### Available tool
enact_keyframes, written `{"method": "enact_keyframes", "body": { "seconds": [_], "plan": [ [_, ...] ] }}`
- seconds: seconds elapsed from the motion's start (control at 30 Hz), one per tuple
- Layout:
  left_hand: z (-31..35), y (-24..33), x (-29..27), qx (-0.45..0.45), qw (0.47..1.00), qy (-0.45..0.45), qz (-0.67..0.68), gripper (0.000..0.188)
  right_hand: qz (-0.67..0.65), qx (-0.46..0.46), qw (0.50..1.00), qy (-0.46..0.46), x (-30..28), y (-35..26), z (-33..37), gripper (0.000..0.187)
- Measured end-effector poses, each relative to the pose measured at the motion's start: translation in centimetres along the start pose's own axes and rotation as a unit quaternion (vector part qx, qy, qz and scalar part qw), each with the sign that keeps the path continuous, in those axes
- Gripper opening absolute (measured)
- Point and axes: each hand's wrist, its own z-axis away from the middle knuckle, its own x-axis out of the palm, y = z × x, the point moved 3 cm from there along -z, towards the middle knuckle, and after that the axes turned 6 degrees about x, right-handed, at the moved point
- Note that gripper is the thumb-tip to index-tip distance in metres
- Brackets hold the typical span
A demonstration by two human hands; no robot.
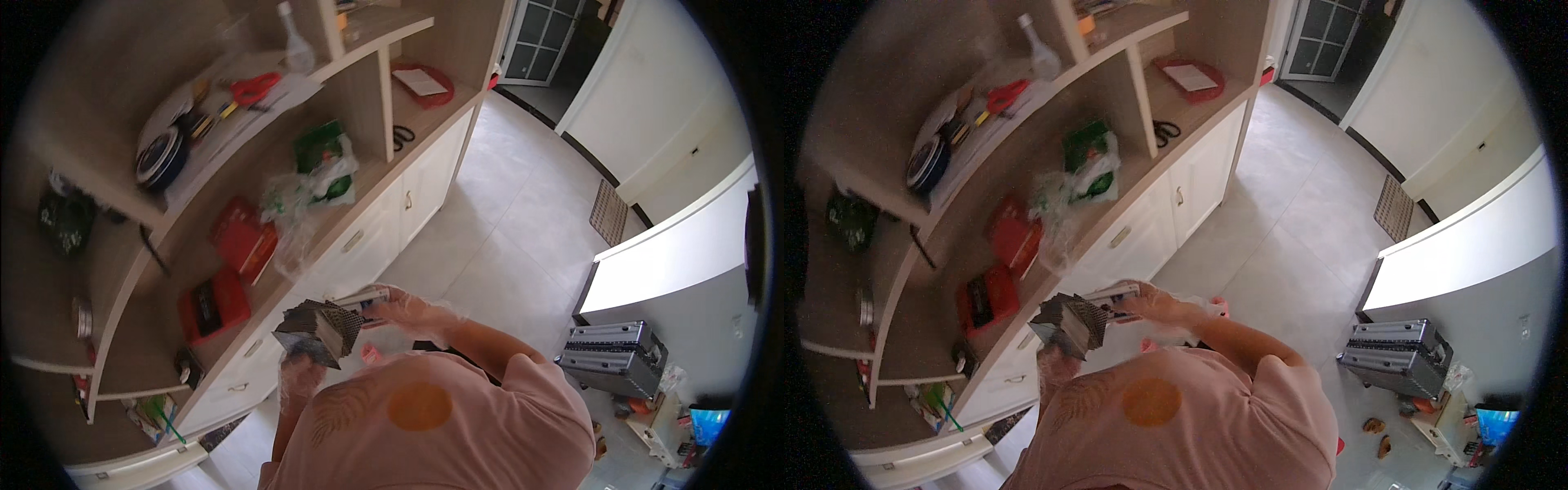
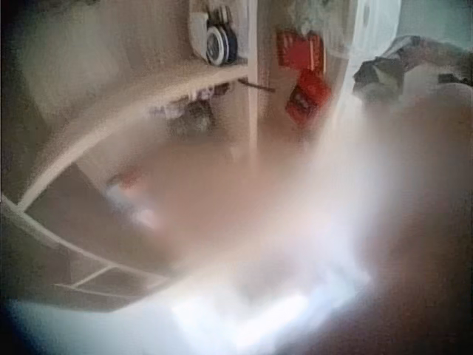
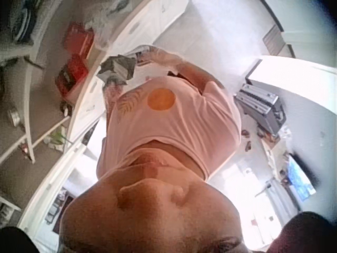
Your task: The person organizes items on a wooden shelving unit. They handle a small plastic container with batteries, a blue plastic bowl, a patterned cloth, and several red boxes. The person picks up, inspects, and rearranges these items on the shelves.
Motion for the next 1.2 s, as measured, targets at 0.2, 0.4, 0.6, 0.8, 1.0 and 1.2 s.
{"method": "enact_keyframes", "body": {
  "seconds": [0.2, 0.4, 0.6, 0.8, 1.0, 1.2],
  "plan": [
    [-6.8, -6.6, 9.0, 0.019, 0.996, -0.086, 0.006, 0.055, 0.252, 0.007, 0.968, -0.005, -10.2, -6.7, 2.2, 0.041],
    [-12.6, -13.7, 14.6, 0.070, 0.997, 0.005, -0.040, 0.061, 0.215, 0.129, 0.964, 0.084, -21.3, -13.8, 5.6, 0.053],
    [-16.4, -16.0, 16.5, 0.170, 0.984, 0.042, 0.041, 0.053, 0.296, -0.252, 0.807, 0.446, -39.2, -25.2, 0.4, 0.042],
    [-19.2, -15.0, 21.4, 0.150, 0.986, 0.051, 0.051, 0.062, 0.411, -0.346, 0.656, 0.530, -47.6, -34.7, -5.7, 0.033],
    [-21.4, -13.9, 19.8, 0.185, 0.982, 0.019, 0.044, 0.058, 0.519, -0.214, 0.608, 0.562, -49.3, -35.2, -8.8, 0.040],
    [-22.8, -12.9, 19.1, 0.172, 0.979, 0.059, -0.092, 0.052, 0.485, -0.197, 0.668, 0.529, -50.8, -35.9, -8.5, 0.038]
  ]
}}
